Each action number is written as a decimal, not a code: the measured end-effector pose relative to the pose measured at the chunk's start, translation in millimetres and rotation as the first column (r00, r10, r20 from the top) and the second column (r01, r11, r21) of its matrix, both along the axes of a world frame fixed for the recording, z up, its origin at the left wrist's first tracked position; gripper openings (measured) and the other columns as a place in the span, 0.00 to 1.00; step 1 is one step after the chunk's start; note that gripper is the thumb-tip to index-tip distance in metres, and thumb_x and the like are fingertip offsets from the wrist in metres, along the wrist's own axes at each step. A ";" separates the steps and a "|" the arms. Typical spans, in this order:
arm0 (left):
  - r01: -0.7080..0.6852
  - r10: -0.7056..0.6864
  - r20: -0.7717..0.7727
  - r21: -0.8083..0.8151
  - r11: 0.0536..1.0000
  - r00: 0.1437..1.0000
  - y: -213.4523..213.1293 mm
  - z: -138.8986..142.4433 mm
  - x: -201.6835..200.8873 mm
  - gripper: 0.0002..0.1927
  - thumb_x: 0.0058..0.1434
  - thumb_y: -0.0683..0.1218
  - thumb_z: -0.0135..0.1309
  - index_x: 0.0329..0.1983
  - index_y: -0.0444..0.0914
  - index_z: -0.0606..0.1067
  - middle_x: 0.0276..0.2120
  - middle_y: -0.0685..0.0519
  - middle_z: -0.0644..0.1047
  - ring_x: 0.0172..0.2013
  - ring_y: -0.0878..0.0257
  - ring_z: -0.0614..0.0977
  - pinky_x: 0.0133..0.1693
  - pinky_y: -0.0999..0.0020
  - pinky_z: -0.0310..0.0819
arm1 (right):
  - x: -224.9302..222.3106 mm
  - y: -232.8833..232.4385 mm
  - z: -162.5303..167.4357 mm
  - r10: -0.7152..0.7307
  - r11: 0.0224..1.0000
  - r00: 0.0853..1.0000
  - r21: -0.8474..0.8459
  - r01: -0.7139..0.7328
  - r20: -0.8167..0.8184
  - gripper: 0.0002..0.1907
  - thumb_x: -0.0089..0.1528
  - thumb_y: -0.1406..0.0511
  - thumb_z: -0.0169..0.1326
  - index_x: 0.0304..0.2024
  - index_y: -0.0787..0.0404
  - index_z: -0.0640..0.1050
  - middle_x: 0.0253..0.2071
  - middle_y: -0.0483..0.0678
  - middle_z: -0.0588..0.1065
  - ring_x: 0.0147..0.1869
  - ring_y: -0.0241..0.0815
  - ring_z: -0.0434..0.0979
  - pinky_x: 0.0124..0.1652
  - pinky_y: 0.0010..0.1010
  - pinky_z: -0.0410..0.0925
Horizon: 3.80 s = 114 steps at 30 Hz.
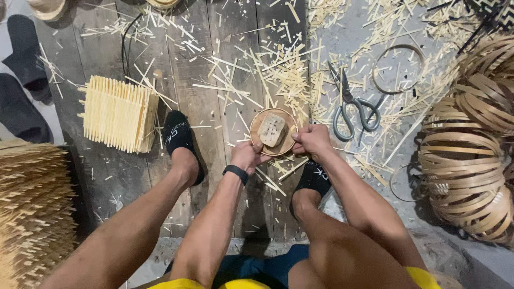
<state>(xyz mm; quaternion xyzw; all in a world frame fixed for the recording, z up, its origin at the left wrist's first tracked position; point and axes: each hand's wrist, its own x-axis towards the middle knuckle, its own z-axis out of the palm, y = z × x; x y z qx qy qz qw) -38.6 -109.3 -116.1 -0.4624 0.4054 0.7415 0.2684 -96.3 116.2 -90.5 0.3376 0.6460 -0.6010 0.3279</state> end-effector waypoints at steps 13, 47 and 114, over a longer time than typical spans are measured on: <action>0.242 -0.741 -0.323 -0.804 0.543 0.589 0.3 100.2 -38.4 0.21 0.64 0.58 0.58 0.46 0.36 0.82 0.37 0.43 0.83 0.36 0.49 0.83 0.39 0.54 0.78 | -0.2 -22.0 103.0 0.211 0.973 0.974 -0.082 -0.218 -0.083 0.45 0.58 0.44 0.56 0.67 0.64 0.59 0.50 0.67 0.76 0.36 0.53 0.83 0.26 0.39 0.74; -0.298 0.306 -0.379 0.081 0.951 0.873 -176.7 148.0 -275.0 0.33 0.73 0.61 0.41 0.73 0.41 0.53 0.51 0.35 0.76 0.49 0.47 0.84 0.51 0.62 0.79 | 12.6 1.1 85.2 -0.263 0.835 0.964 -0.508 0.214 -0.026 0.17 0.62 0.53 0.50 0.40 0.59 0.76 0.25 0.42 0.73 0.17 0.34 0.64 0.13 0.25 0.52; 0.141 -0.279 -0.414 -0.333 0.932 0.866 -99.7 48.8 -30.3 0.20 0.50 0.40 0.69 0.46 0.28 0.80 0.36 0.48 0.84 0.33 0.63 0.83 0.36 0.68 0.80 | 14.9 -35.1 60.5 0.096 0.993 0.907 -0.019 -0.114 -0.410 0.09 0.59 0.70 0.63 0.39 0.67 0.77 0.33 0.46 0.80 0.32 0.30 0.77 0.31 0.22 0.69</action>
